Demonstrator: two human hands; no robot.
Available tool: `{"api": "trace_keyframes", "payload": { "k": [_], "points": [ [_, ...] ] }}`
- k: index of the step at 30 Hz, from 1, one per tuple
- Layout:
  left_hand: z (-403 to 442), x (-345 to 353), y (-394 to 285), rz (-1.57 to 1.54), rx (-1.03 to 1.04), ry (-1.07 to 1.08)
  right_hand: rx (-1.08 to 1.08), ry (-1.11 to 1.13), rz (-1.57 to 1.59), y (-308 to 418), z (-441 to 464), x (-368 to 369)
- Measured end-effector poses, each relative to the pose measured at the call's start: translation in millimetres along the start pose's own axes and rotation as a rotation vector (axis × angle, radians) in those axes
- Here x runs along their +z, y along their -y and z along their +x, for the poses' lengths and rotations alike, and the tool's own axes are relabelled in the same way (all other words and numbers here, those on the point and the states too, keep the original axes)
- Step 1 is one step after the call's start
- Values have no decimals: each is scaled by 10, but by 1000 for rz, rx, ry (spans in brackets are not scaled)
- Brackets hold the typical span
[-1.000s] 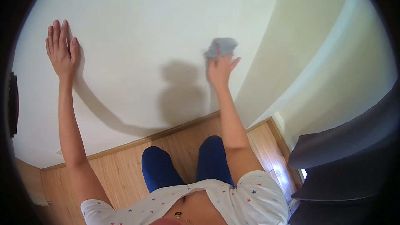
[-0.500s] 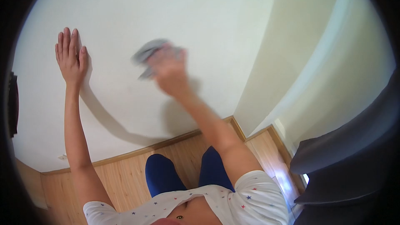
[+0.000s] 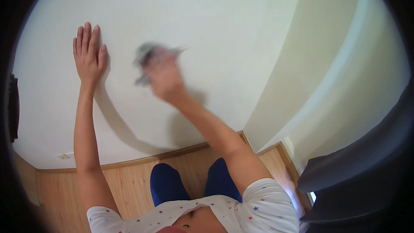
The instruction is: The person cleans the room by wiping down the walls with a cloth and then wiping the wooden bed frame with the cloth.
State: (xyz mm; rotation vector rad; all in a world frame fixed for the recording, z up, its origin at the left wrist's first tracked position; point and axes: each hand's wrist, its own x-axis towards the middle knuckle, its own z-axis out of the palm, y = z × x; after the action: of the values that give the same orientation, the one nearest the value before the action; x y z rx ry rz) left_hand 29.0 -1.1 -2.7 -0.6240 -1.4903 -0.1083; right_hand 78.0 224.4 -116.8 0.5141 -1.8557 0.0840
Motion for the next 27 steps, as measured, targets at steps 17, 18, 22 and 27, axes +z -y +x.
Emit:
{"api": "trace_keyframes", "payload": {
  "k": [17,18,22,27],
  "points": [
    [-43,-27,99,7,-39,-25,-87,24,-38,-277,588,-293],
    [-44,-18,91,1,-43,-26,-241,225,-60,-111,374,-116],
    [-57,8,95,-17,-19,-25,-667,421,257,25,17,-42],
    [-56,-3,63,-28,-17,-37,-481,112,-120,-606,1158,-711]
  ]
}}
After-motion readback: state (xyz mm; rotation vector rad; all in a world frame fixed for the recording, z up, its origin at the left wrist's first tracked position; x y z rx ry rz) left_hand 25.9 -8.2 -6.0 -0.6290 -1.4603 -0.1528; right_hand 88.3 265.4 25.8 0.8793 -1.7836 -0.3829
